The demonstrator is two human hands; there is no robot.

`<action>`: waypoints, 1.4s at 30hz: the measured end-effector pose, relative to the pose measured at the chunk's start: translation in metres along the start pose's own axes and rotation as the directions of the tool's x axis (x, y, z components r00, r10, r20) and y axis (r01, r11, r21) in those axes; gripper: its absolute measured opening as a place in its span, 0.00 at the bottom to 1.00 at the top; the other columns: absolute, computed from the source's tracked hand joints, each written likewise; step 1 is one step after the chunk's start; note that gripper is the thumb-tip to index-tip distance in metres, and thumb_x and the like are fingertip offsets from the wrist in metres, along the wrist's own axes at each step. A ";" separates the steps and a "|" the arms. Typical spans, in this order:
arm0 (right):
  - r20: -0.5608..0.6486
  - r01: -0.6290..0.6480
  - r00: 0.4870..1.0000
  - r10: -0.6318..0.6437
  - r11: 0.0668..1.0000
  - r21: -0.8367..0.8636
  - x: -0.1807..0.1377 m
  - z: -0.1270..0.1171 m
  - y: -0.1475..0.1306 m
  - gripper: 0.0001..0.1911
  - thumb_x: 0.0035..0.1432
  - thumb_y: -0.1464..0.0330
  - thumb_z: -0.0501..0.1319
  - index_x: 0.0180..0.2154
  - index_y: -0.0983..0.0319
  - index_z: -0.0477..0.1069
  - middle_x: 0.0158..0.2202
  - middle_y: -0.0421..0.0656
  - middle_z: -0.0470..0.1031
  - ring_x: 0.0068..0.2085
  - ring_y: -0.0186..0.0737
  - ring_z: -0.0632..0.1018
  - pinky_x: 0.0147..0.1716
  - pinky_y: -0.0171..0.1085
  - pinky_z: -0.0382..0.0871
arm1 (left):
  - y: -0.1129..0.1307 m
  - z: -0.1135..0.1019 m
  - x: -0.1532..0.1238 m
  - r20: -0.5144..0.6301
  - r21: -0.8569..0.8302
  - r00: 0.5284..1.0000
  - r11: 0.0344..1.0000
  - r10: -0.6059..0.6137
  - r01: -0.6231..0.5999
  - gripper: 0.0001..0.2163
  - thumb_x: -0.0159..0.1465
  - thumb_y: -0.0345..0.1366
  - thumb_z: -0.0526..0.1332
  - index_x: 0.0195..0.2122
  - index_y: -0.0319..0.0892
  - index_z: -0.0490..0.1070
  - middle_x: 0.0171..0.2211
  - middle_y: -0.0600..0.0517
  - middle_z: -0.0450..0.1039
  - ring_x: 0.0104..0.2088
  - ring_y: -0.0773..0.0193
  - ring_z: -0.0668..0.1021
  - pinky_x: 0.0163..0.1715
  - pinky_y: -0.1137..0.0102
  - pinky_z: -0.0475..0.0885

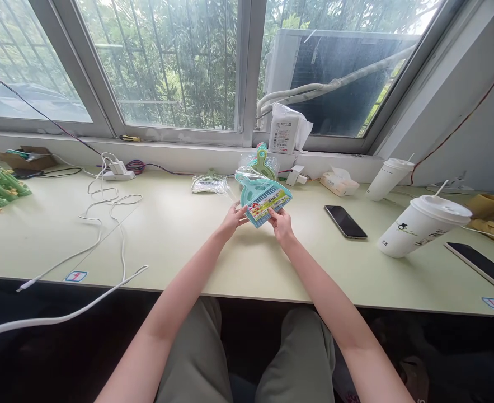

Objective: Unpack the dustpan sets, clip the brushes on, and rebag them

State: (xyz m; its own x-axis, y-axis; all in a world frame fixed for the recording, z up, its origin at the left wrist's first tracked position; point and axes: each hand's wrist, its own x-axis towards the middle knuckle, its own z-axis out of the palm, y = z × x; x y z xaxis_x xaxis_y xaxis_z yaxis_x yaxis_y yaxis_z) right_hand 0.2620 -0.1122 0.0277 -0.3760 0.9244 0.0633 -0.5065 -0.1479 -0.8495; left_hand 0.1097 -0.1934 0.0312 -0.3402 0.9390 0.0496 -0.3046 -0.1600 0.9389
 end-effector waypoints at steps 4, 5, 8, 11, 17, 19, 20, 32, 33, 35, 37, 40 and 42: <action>0.035 -0.080 0.996 0.081 0.996 -0.045 0.007 -0.005 -0.010 0.12 0.46 0.74 0.68 0.35 0.63 0.70 0.39 0.46 0.79 0.43 0.44 0.80 0.46 0.44 0.77 | 0.002 0.009 -0.005 -0.063 0.109 0.994 0.991 0.086 -0.079 0.29 0.55 0.45 0.67 0.55 0.40 0.60 0.47 0.42 0.74 0.46 0.55 0.77 0.45 0.59 0.73; 0.044 -0.080 0.996 0.083 0.995 -0.063 0.008 -0.006 -0.014 0.12 0.46 0.74 0.68 0.35 0.63 0.70 0.39 0.45 0.79 0.43 0.44 0.80 0.46 0.44 0.78 | 0.002 0.012 -0.006 -0.069 0.137 0.991 0.985 0.111 -0.101 0.30 0.55 0.45 0.67 0.56 0.40 0.59 0.47 0.42 0.75 0.47 0.55 0.77 0.45 0.58 0.73; 0.046 0.010 0.999 -0.004 0.993 -0.119 0.008 -0.008 -0.022 0.15 0.46 0.72 0.69 0.37 0.61 0.70 0.41 0.43 0.78 0.43 0.43 0.80 0.46 0.45 0.77 | 0.005 0.018 -0.010 -0.011 0.160 0.985 0.973 0.170 -0.166 0.35 0.55 0.44 0.67 0.60 0.42 0.53 0.46 0.44 0.76 0.47 0.56 0.77 0.47 0.58 0.72; 0.073 0.093 0.994 -0.082 0.983 -0.161 0.007 -0.007 -0.029 0.16 0.45 0.68 0.70 0.37 0.60 0.70 0.43 0.42 0.77 0.44 0.42 0.79 0.47 0.46 0.77 | 0.012 0.020 -0.015 0.031 0.145 0.977 0.966 0.212 -0.214 0.37 0.55 0.44 0.67 0.62 0.44 0.51 0.47 0.44 0.76 0.45 0.55 0.78 0.43 0.58 0.74; 0.222 0.044 0.975 -0.013 0.990 -0.134 0.001 -0.002 -0.034 0.21 0.41 0.64 0.73 0.38 0.61 0.71 0.39 0.44 0.79 0.44 0.47 0.80 0.46 0.49 0.77 | 0.030 0.012 -0.021 0.034 0.186 0.975 0.957 0.220 -0.222 0.35 0.54 0.45 0.66 0.61 0.47 0.55 0.48 0.46 0.74 0.44 0.54 0.78 0.36 0.62 0.77; 0.218 0.067 0.975 -0.042 0.992 -0.108 -0.002 0.001 -0.033 0.22 0.41 0.63 0.73 0.39 0.60 0.71 0.38 0.44 0.80 0.44 0.47 0.80 0.46 0.49 0.76 | 0.031 0.012 -0.022 0.070 0.185 0.977 0.960 0.200 -0.209 0.32 0.55 0.46 0.65 0.60 0.47 0.58 0.50 0.45 0.73 0.47 0.52 0.77 0.37 0.62 0.77; 0.204 0.082 0.977 -0.061 0.992 -0.098 -0.003 0.003 -0.032 0.22 0.41 0.63 0.73 0.39 0.60 0.71 0.38 0.43 0.80 0.44 0.46 0.80 0.46 0.49 0.76 | 0.029 0.013 -0.022 0.096 0.183 0.980 0.965 0.172 -0.187 0.31 0.55 0.46 0.65 0.59 0.46 0.59 0.52 0.44 0.72 0.48 0.51 0.76 0.38 0.62 0.76; 0.086 0.154 0.985 -0.146 0.984 -0.087 -0.009 0.011 -0.018 0.22 0.43 0.62 0.71 0.40 0.60 0.70 0.39 0.44 0.78 0.43 0.43 0.79 0.45 0.45 0.76 | 0.008 0.026 -0.025 0.114 0.141 0.990 0.985 0.084 -0.100 0.31 0.58 0.49 0.64 0.60 0.47 0.58 0.57 0.43 0.67 0.52 0.50 0.74 0.43 0.58 0.74; 0.082 0.157 0.985 -0.150 0.984 -0.089 -0.009 0.011 -0.017 0.22 0.43 0.62 0.71 0.39 0.61 0.69 0.39 0.44 0.78 0.42 0.42 0.79 0.45 0.45 0.76 | 0.006 0.027 -0.025 0.115 0.151 0.991 0.985 0.062 -0.080 0.31 0.58 0.50 0.64 0.60 0.47 0.57 0.57 0.42 0.67 0.51 0.50 0.74 0.43 0.58 0.74; 0.064 0.166 0.985 -0.161 0.982 -0.086 -0.010 0.011 -0.016 0.21 0.43 0.63 0.71 0.39 0.61 0.69 0.38 0.44 0.78 0.42 0.42 0.79 0.44 0.45 0.76 | 0.000 0.029 -0.026 0.192 0.173 0.981 0.985 -0.008 -0.026 0.32 0.58 0.50 0.63 0.60 0.45 0.57 0.55 0.40 0.68 0.49 0.50 0.76 0.41 0.57 0.74; 0.046 0.170 0.985 -0.167 0.983 -0.067 -0.010 0.011 -0.017 0.21 0.43 0.63 0.71 0.39 0.61 0.69 0.39 0.44 0.78 0.42 0.42 0.79 0.45 0.44 0.76 | -0.003 0.031 -0.025 0.275 0.157 0.960 0.988 -0.046 0.002 0.30 0.59 0.52 0.61 0.59 0.44 0.58 0.55 0.39 0.68 0.50 0.50 0.75 0.43 0.56 0.74; 0.052 0.146 0.988 -0.145 0.989 -0.032 -0.009 0.011 -0.016 0.21 0.42 0.64 0.71 0.40 0.60 0.69 0.41 0.44 0.77 0.44 0.42 0.78 0.46 0.44 0.75 | 0.000 0.029 -0.020 0.186 0.024 0.981 0.998 0.047 -0.052 0.28 0.60 0.54 0.59 0.57 0.45 0.61 0.58 0.42 0.66 0.54 0.51 0.72 0.47 0.59 0.72; 0.077 0.115 0.991 -0.113 0.993 -0.022 -0.009 0.012 -0.014 0.22 0.41 0.64 0.71 0.39 0.60 0.69 0.40 0.43 0.78 0.44 0.43 0.78 0.46 0.44 0.76 | 0.006 0.025 -0.018 0.060 -0.032 0.987 0.989 0.147 -0.145 0.26 0.60 0.51 0.60 0.57 0.47 0.62 0.57 0.46 0.67 0.56 0.53 0.71 0.50 0.61 0.70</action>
State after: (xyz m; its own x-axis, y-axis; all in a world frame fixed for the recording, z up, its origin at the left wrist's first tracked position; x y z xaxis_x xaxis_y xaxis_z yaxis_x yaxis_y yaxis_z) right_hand 0.2631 -0.1229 0.0450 -0.3750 0.9054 0.1989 -0.5292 -0.0329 -0.8479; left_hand 0.1362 -0.2037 0.0439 -0.3269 0.9220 0.2076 -0.2802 -0.3043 0.9104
